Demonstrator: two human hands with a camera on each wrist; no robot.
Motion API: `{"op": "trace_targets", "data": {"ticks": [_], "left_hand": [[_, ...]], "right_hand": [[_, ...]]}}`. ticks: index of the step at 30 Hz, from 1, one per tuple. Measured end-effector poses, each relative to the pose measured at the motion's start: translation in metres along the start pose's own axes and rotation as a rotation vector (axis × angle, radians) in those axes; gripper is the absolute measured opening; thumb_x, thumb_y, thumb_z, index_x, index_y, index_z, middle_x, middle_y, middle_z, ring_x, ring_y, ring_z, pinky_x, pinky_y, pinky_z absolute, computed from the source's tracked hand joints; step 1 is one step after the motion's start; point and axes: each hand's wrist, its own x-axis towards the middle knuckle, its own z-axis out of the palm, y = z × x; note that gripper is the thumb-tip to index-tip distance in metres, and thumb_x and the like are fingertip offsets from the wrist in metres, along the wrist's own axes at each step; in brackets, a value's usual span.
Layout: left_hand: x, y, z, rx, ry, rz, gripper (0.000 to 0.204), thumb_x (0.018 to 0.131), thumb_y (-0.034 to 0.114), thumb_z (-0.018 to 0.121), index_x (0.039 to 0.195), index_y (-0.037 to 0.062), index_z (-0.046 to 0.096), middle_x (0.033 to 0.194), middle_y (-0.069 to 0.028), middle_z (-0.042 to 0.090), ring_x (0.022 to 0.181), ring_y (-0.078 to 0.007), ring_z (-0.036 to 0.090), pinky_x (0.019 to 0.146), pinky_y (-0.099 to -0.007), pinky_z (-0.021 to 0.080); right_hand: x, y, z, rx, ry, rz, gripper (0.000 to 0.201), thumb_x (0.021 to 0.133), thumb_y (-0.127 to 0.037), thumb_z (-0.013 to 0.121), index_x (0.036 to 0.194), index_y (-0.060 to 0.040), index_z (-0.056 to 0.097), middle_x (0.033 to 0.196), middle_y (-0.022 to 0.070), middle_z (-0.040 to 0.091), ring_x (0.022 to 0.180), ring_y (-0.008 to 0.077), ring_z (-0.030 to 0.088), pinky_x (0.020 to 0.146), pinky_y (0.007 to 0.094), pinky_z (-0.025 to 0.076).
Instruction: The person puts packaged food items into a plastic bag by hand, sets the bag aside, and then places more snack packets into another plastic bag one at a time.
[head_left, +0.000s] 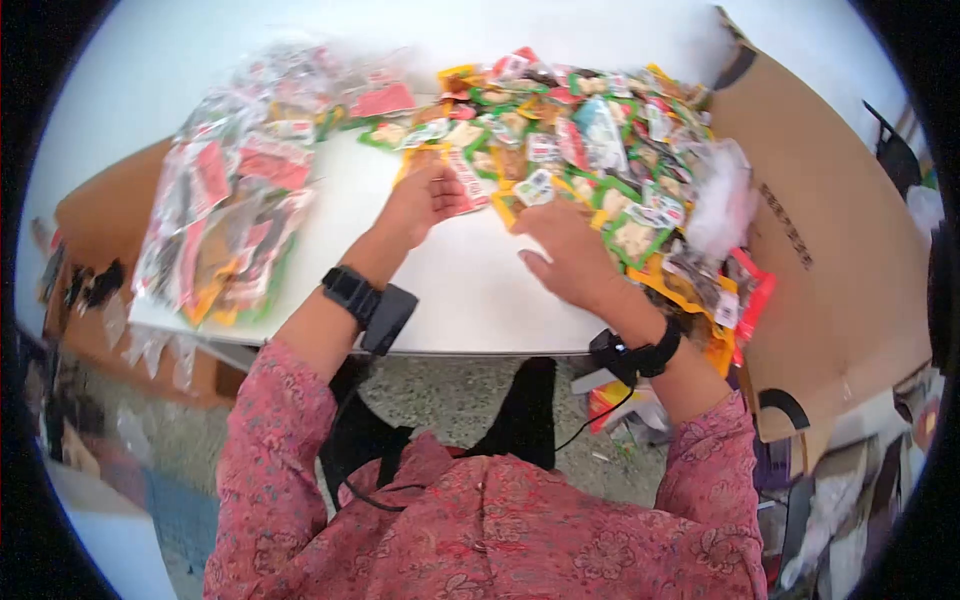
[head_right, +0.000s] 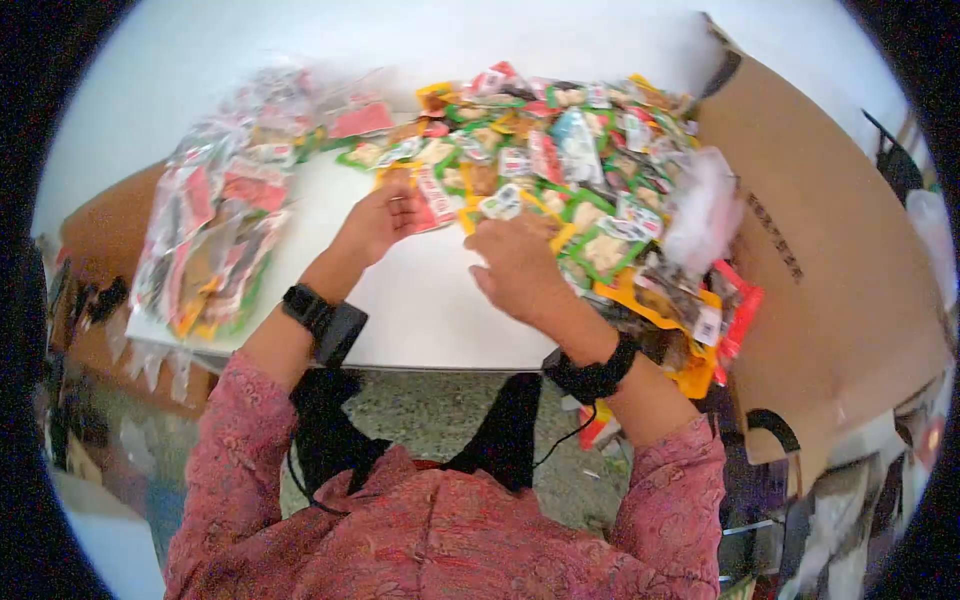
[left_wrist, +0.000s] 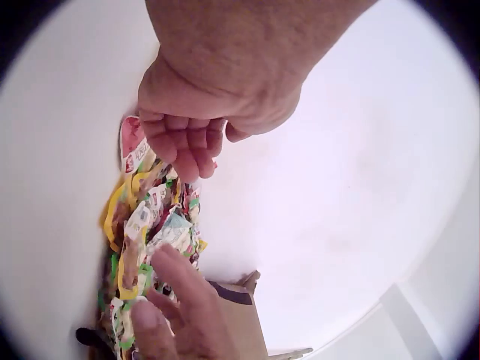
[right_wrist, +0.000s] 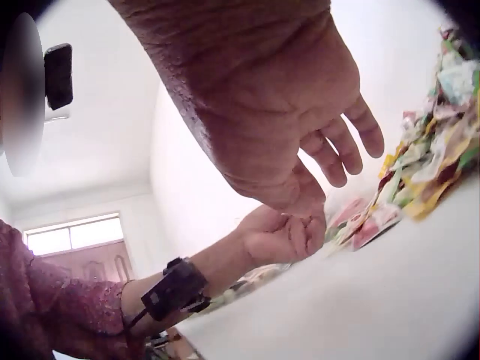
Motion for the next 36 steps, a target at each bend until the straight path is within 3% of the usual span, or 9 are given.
{"op": "trace_targets", "data": {"ticks": [7, 11, 14, 16, 20, 22, 23, 25, 36], "left_hand": [[0.013, -0.025, 0.004, -0.140, -0.233, -0.062, 0.028, 0.087, 0.035, 0.044, 0.086, 0.0085, 0.054, 0.075, -0.0043, 0.058, 0.071, -0.0159, 0.057, 0.066, -0.0272, 0.046], [0.010, -0.026, -0.001, -0.137, -0.410, -0.094, 0.028, 0.088, 0.035, 0.043, 0.086, 0.0091, 0.053, 0.077, -0.0040, 0.060, 0.070, -0.0152, 0.058, 0.063, -0.0260, 0.046], [0.008, -0.025, 0.001, -0.010, -0.384, -0.193, 0.030, 0.088, 0.036, 0.042, 0.085, 0.0089, 0.054, 0.077, -0.0031, 0.060, 0.068, -0.0139, 0.058, 0.062, -0.0245, 0.046], [0.007, -0.025, 0.002, 0.007, -0.387, -0.179, 0.030, 0.088, 0.036, 0.042, 0.085, 0.0087, 0.054, 0.076, -0.0027, 0.059, 0.067, -0.0133, 0.058, 0.062, -0.0240, 0.046], [0.005, -0.024, 0.001, 0.012, -0.384, -0.156, 0.030, 0.087, 0.036, 0.043, 0.085, 0.0083, 0.054, 0.075, -0.0020, 0.059, 0.065, -0.0124, 0.058, 0.061, -0.0232, 0.046], [0.006, -0.023, 0.001, 0.024, -0.379, -0.157, 0.029, 0.087, 0.035, 0.043, 0.085, 0.0083, 0.054, 0.075, -0.0022, 0.059, 0.065, -0.0124, 0.058, 0.061, -0.0232, 0.046], [0.006, -0.022, 0.001, 0.037, -0.373, -0.159, 0.029, 0.087, 0.035, 0.044, 0.085, 0.0084, 0.054, 0.075, -0.0023, 0.059, 0.064, -0.0124, 0.058, 0.061, -0.0231, 0.046], [0.003, -0.020, 0.002, 0.057, -0.377, -0.152, 0.028, 0.086, 0.035, 0.045, 0.085, 0.0084, 0.054, 0.075, -0.0026, 0.059, 0.065, -0.0124, 0.058, 0.060, -0.0231, 0.045], [-0.002, -0.021, 0.007, 0.169, -0.390, -0.172, 0.023, 0.083, 0.035, 0.050, 0.082, 0.0124, 0.053, 0.071, -0.0002, 0.057, 0.062, -0.0108, 0.056, 0.058, -0.0220, 0.043]], "right_hand": [[-0.078, 0.142, -0.097, -0.093, 0.107, 0.647, 0.035, 0.074, -0.019, 0.061, 0.106, -0.0061, 0.054, 0.109, 0.0120, 0.054, 0.098, 0.0274, 0.052, 0.086, 0.0341, 0.041], [-0.094, 0.167, -0.122, -0.304, 0.165, 0.739, 0.038, 0.073, -0.020, 0.063, 0.106, -0.0047, 0.053, 0.112, 0.0154, 0.052, 0.100, 0.0297, 0.051, 0.086, 0.0353, 0.040], [-0.097, 0.174, -0.115, -0.843, 0.064, 0.471, 0.043, 0.073, -0.025, 0.064, 0.108, -0.0035, 0.052, 0.115, 0.0182, 0.049, 0.103, 0.0327, 0.049, 0.087, 0.0377, 0.040], [-0.106, 0.198, -0.108, -0.910, -0.208, 0.567, 0.040, 0.074, -0.027, 0.061, 0.104, -0.0018, 0.054, 0.110, 0.0202, 0.052, 0.101, 0.0341, 0.050, 0.084, 0.0406, 0.041], [-0.090, 0.248, -0.132, -0.681, -0.206, 0.793, 0.032, 0.075, -0.024, 0.059, 0.092, 0.0023, 0.057, 0.110, 0.0230, 0.050, 0.103, 0.0333, 0.048, 0.083, 0.0376, 0.041], [-0.070, 0.224, -0.152, -0.442, 0.168, 1.073, 0.026, 0.074, -0.018, 0.056, 0.090, 0.0021, 0.058, 0.107, 0.0237, 0.051, 0.101, 0.0340, 0.048, 0.083, 0.0372, 0.041], [-0.078, 0.234, -0.162, -0.447, 0.166, 1.071, 0.026, 0.074, -0.018, 0.056, 0.090, 0.0021, 0.058, 0.107, 0.0237, 0.051, 0.101, 0.0340, 0.048, 0.083, 0.0372, 0.041], [-0.095, 0.255, -0.187, -0.596, -0.467, 0.782, 0.029, 0.073, -0.014, 0.055, 0.099, 0.0005, 0.056, 0.094, 0.0185, 0.057, 0.087, 0.0332, 0.054, 0.077, 0.0378, 0.043], [-0.150, 0.270, -0.165, -0.201, -0.378, 0.752, 0.013, 0.067, -0.010, 0.059, 0.077, -0.0014, 0.058, 0.080, 0.0140, 0.058, 0.076, 0.0254, 0.056, 0.066, 0.0347, 0.046]]}}
